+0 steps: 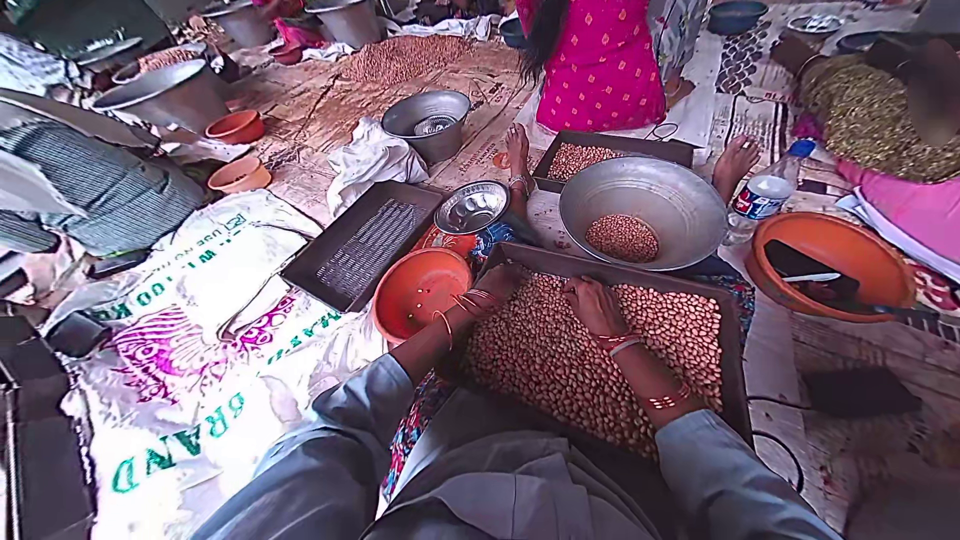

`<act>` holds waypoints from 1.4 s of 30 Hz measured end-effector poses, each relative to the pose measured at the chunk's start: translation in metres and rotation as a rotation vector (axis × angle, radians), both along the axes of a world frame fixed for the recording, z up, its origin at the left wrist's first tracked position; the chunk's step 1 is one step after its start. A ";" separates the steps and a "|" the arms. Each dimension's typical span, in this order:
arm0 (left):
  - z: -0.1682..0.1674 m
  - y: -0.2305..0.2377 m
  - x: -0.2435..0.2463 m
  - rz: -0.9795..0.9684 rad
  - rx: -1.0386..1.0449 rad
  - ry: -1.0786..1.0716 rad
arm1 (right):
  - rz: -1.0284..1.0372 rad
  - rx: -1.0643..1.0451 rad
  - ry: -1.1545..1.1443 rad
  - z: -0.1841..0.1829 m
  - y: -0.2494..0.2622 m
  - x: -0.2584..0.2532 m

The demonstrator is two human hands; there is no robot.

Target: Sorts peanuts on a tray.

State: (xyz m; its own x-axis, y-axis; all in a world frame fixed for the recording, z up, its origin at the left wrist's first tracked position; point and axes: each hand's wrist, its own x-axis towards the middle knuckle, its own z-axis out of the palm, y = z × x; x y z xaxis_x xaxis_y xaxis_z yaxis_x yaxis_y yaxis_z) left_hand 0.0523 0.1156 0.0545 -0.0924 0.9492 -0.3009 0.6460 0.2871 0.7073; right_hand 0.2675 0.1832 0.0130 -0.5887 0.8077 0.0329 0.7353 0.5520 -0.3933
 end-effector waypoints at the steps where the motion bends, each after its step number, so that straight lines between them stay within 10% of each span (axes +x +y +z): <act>1: 0.004 -0.003 0.000 0.039 0.052 0.022 | 0.006 0.003 0.003 0.000 0.000 0.001; 8: 0.004 -0.007 0.023 -0.171 0.021 0.280 | -0.056 -0.283 0.062 0.018 0.009 0.006; 17: -0.011 -0.004 0.040 -0.304 -0.026 0.353 | -0.308 -0.911 1.112 0.032 0.018 0.036; 29: 0.009 -0.029 0.054 0.017 -0.350 -0.811 | 0.334 -0.904 1.134 0.035 -0.041 0.002; 32: 0.009 -0.033 0.044 -0.141 -0.294 -0.642 | 0.329 -0.722 1.096 0.032 -0.035 0.006; 42: 0.057 -0.052 -0.065 0.204 -0.052 0.125 | 0.215 -0.661 1.242 0.036 -0.017 0.020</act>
State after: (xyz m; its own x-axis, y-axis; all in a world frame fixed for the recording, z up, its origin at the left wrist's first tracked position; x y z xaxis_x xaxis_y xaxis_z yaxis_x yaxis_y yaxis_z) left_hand -0.0124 0.0641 0.1111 -0.3197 0.8907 -0.3232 0.6524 0.4543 0.6066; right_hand 0.2873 0.1664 0.0494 -0.5684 0.7778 0.2683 -0.3454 0.0704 -0.9358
